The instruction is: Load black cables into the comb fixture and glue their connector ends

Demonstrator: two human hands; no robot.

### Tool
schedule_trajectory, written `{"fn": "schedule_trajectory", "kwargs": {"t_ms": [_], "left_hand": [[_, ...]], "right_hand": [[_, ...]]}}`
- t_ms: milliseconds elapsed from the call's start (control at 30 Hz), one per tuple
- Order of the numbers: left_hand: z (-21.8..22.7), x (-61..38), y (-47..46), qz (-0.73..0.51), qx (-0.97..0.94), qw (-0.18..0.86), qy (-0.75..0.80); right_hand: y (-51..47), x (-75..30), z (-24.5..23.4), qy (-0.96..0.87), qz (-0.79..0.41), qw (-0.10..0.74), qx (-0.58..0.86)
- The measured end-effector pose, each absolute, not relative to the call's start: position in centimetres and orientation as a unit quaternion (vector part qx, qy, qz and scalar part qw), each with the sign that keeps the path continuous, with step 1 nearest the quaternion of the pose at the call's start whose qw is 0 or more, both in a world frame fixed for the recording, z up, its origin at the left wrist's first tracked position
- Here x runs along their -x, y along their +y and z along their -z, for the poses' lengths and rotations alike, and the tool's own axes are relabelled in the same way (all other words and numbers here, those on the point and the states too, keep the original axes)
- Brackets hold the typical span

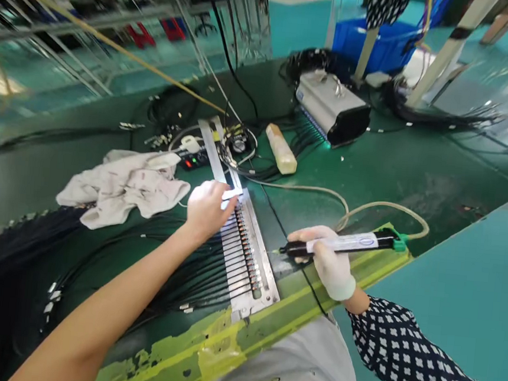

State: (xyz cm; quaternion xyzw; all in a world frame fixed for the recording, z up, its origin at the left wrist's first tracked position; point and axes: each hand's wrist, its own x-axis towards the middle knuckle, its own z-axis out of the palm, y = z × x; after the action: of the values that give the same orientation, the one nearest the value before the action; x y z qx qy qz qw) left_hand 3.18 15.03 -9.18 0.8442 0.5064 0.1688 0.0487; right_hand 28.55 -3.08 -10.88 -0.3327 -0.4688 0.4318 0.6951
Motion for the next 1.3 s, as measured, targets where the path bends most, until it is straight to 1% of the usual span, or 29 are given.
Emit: {"fn": "schedule_trajectory", "kwargs": {"t_ms": [67, 133, 233, 300, 367, 433, 533, 567, 633, 667, 733, 833, 933, 1033, 1200, 1300], "left_hand": [[7.2, -7.7, 15.3, -0.129, -0.853, 0.106, 0.495], [6.1, -13.0, 16.7, -0.131, -0.842, 0.116, 0.51], [5.5, -20.1, 20.2, -0.129, -0.794, 0.153, 0.574], [5.4, -22.6, 22.3, -0.128, -0.765, 0.19, 0.602], [5.3, -22.7, 22.9, -0.137, -0.756, 0.223, 0.6], [4.9, -20.5, 21.8, -0.161, -0.771, 0.243, 0.566], [4.3, -13.5, 17.6, -0.206, -0.814, 0.248, 0.483], [4.1, -10.7, 15.8, -0.22, -0.831, 0.25, 0.446], [3.8, -5.0, 12.4, -0.239, -0.877, 0.265, 0.321], [3.8, -2.5, 10.8, -0.235, -0.887, 0.262, 0.298], [4.1, 1.4, 8.2, -0.211, -0.899, 0.252, 0.289], [4.9, 4.4, 5.7, -0.182, -0.904, 0.236, 0.307], [5.8, 5.0, 4.5, -0.18, -0.904, 0.235, 0.308], [6.3, 5.1, 3.5, -0.183, -0.907, 0.25, 0.284], [6.1, 4.8, 2.0, -0.169, -0.905, 0.296, 0.254], [6.0, 3.9, 1.0, -0.179, -0.883, 0.35, 0.258]], "right_hand": [[-0.8, -30.2, 10.4, -0.393, -0.453, 0.737, 0.312], [1.3, -31.8, 9.7, -0.318, -0.469, 0.761, 0.316], [3.3, -33.6, 9.2, -0.236, -0.488, 0.779, 0.317], [3.4, -34.4, 9.4, -0.218, -0.494, 0.781, 0.313], [3.1, -35.2, 9.7, -0.208, -0.496, 0.783, 0.313], [2.8, -36.0, 9.8, -0.196, -0.493, 0.793, 0.3], [3.1, -37.4, 9.4, -0.171, -0.503, 0.81, 0.25], [3.3, -37.7, 9.0, -0.164, -0.513, 0.81, 0.231], [4.0, -37.9, 7.9, -0.162, -0.537, 0.802, 0.208], [4.2, -37.7, 7.2, -0.166, -0.543, 0.797, 0.206], [4.6, -36.7, 5.9, -0.19, -0.53, 0.796, 0.223], [4.6, -34.0, 4.2, -0.253, -0.481, 0.793, 0.275], [4.1, -31.5, 3.7, -0.342, -0.467, 0.75, 0.321], [3.1, -30.4, 3.9, -0.426, -0.475, 0.681, 0.359], [2.7, -30.3, 4.5, -0.506, -0.485, 0.551, 0.453], [3.0, -29.6, 4.8, -0.56, -0.494, 0.501, 0.437]]}}
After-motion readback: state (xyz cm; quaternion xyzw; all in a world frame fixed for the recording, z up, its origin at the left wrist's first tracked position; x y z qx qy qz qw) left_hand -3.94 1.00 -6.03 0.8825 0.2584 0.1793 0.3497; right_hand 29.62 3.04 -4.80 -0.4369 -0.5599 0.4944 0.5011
